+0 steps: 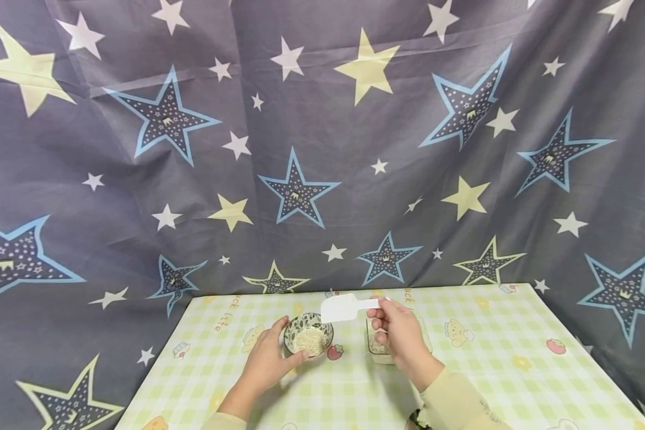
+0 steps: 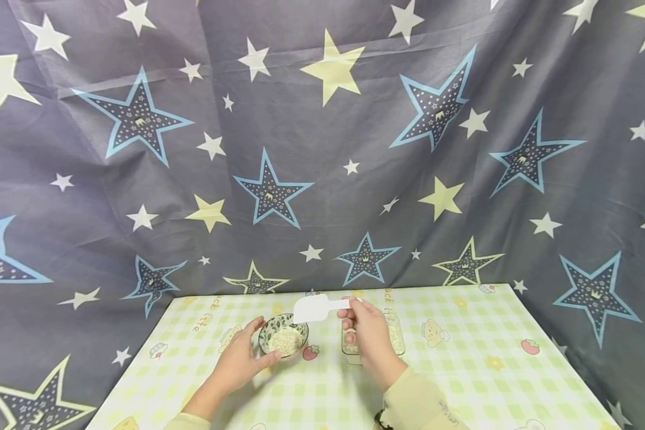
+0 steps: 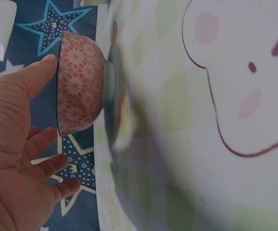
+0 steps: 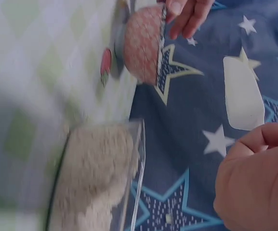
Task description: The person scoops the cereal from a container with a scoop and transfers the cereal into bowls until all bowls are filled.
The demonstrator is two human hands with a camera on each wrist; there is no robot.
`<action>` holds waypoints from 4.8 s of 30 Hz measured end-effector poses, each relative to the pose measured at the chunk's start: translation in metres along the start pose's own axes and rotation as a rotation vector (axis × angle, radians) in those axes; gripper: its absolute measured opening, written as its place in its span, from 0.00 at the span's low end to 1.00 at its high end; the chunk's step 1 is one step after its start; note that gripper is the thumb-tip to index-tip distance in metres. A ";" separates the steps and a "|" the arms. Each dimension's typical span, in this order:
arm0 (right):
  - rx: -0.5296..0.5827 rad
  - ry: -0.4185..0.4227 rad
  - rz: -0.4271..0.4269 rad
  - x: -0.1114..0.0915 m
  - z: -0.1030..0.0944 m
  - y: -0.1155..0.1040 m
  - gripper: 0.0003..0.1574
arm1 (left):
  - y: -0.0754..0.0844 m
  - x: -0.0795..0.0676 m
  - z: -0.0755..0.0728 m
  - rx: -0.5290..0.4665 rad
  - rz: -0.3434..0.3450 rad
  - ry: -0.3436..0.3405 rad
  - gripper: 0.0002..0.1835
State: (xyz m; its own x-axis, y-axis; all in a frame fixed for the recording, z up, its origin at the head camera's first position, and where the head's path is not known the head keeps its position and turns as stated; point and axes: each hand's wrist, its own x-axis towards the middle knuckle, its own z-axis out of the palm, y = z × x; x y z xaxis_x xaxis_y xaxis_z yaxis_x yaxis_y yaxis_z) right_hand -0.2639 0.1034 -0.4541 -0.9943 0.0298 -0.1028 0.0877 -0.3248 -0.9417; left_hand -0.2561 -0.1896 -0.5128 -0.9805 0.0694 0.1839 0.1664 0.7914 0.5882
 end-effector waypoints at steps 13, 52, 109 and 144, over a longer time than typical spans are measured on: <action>0.025 0.080 0.028 -0.005 -0.101 -0.041 0.18 | 0.045 -0.001 0.009 -0.069 0.183 -0.032 0.53; -1.365 0.108 -0.896 -0.012 -0.109 -0.017 0.05 | 0.112 0.032 0.094 -0.080 0.150 -0.229 0.51; -0.218 0.080 0.176 0.002 -0.145 0.018 0.29 | 0.127 0.039 0.080 -0.011 0.111 -0.303 0.55; 0.481 -0.070 0.258 0.007 -0.157 0.023 0.15 | 0.128 0.041 0.081 0.017 0.103 -0.299 0.54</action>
State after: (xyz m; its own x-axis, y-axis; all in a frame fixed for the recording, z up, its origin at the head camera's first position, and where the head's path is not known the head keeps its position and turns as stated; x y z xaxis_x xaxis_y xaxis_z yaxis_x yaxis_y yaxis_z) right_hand -0.2592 0.2444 -0.5265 -0.9473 -0.1660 -0.2739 0.3076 -0.7094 -0.6341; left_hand -0.2831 -0.0359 -0.4941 -0.9464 0.3229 0.0008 0.2669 0.7809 0.5648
